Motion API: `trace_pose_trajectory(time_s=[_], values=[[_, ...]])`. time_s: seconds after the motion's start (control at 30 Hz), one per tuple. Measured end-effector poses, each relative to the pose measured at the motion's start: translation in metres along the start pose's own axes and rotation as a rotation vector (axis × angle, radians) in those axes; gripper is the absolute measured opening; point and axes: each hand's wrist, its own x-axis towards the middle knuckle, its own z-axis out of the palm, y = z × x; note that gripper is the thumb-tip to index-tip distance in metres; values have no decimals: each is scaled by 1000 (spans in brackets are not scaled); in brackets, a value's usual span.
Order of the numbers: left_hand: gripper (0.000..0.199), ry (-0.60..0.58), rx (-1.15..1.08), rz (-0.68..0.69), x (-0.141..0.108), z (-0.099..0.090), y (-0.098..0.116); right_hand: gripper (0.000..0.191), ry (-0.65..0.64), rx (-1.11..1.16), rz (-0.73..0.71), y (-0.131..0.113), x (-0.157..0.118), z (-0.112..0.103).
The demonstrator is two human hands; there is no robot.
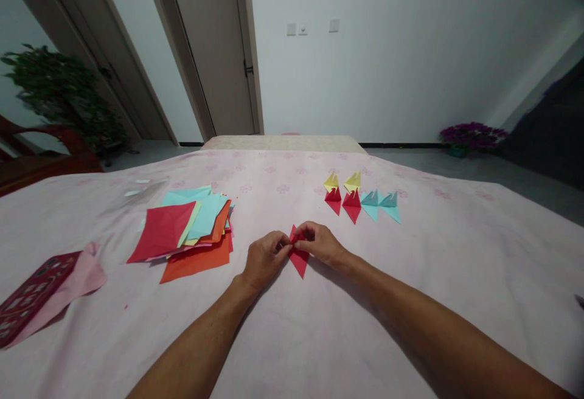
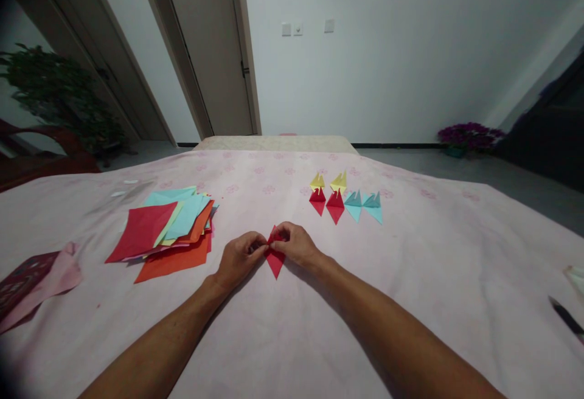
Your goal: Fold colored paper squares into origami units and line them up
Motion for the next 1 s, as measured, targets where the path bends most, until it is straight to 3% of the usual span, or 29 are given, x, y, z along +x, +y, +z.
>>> trace_pose_trajectory(time_s=[0.27,0.57,1.0], values=[[3,55,-10,-22,1,1,-1,11,119,41,-51,-1,-10,20],[4,61,-28,5,3,2,0,10,221,159,-35,3,-10,19],[5,96,-54,40,4,5,0,10,270,109,-50,0,-12,21]])
